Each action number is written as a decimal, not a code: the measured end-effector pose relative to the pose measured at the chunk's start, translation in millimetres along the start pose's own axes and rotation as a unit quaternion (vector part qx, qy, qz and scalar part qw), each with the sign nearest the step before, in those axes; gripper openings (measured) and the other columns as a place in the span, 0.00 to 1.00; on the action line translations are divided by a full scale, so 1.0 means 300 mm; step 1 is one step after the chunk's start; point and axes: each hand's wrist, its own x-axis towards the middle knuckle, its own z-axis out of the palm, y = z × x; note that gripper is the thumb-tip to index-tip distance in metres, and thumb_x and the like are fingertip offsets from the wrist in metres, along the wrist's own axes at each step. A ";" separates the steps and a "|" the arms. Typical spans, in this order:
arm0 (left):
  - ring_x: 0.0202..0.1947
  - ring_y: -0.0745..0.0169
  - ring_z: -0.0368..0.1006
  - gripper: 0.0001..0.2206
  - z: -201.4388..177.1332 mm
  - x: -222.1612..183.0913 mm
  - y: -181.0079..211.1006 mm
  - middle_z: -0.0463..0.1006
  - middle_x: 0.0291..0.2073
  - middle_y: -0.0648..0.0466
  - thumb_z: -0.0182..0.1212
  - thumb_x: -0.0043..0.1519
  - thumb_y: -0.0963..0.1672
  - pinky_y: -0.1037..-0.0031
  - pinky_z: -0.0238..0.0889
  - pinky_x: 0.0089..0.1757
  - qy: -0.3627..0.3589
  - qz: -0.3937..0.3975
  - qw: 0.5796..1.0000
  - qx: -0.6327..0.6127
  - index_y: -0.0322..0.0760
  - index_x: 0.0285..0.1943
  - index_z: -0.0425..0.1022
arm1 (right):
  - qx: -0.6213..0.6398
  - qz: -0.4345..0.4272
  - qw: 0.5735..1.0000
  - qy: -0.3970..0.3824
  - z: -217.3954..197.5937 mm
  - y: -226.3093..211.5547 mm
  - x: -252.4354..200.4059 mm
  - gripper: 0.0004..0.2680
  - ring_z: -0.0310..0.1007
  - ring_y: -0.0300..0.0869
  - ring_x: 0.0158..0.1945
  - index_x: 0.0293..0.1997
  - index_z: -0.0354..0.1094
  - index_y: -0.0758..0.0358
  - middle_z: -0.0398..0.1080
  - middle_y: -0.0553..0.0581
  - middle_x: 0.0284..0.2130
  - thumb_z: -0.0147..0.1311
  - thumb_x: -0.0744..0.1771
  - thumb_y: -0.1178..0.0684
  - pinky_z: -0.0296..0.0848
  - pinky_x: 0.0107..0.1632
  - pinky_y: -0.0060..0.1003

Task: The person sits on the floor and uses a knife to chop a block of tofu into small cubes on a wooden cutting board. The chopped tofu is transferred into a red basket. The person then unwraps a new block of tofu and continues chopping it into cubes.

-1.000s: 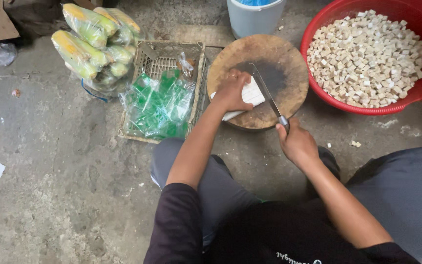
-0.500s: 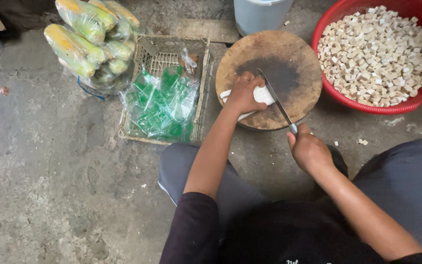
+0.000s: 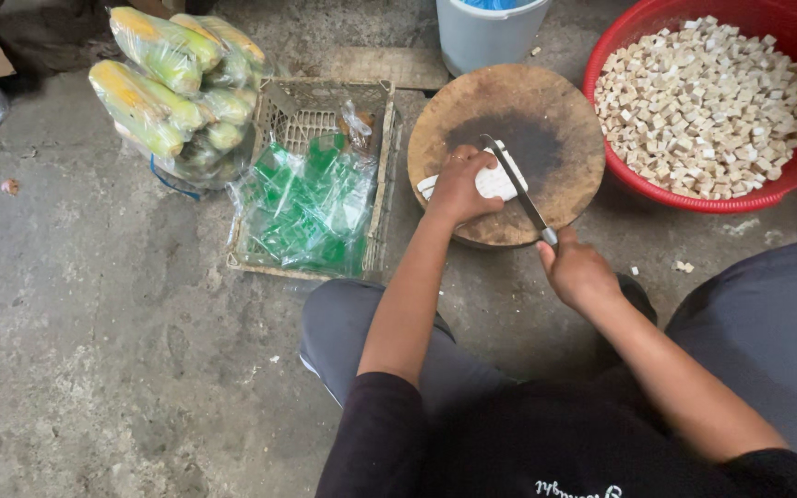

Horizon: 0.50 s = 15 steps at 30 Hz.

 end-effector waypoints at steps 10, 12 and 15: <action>0.57 0.39 0.65 0.29 0.001 0.000 0.005 0.70 0.53 0.47 0.79 0.37 0.47 0.57 0.63 0.55 0.014 0.014 1.000 0.001 0.45 0.49 0.73 | 0.008 -0.018 1.000 0.022 -0.083 -0.030 -0.044 0.20 0.74 0.69 0.50 0.59 0.59 0.67 0.74 0.77 0.44 0.40 0.72 0.37 0.71 0.53 0.61; 0.57 0.40 0.66 0.27 0.007 -0.002 -0.005 0.70 0.53 0.48 0.78 0.38 0.46 0.58 0.64 0.54 0.019 0.012 1.000 -0.001 0.45 0.48 0.74 | -0.004 -0.011 1.000 0.012 -0.065 -0.029 -0.087 0.20 0.75 0.68 0.49 0.57 0.60 0.67 0.74 0.77 0.43 0.40 0.72 0.37 0.71 0.52 0.60; 0.57 0.42 0.68 0.26 0.017 -0.005 -0.011 0.71 0.51 0.49 0.77 0.38 0.46 0.59 0.65 0.55 0.018 0.019 1.000 -0.013 0.44 0.47 0.74 | -0.009 0.000 1.000 0.002 -0.039 -0.022 -0.118 0.18 0.76 0.68 0.47 0.54 0.60 0.67 0.75 0.76 0.41 0.41 0.72 0.37 0.73 0.51 0.60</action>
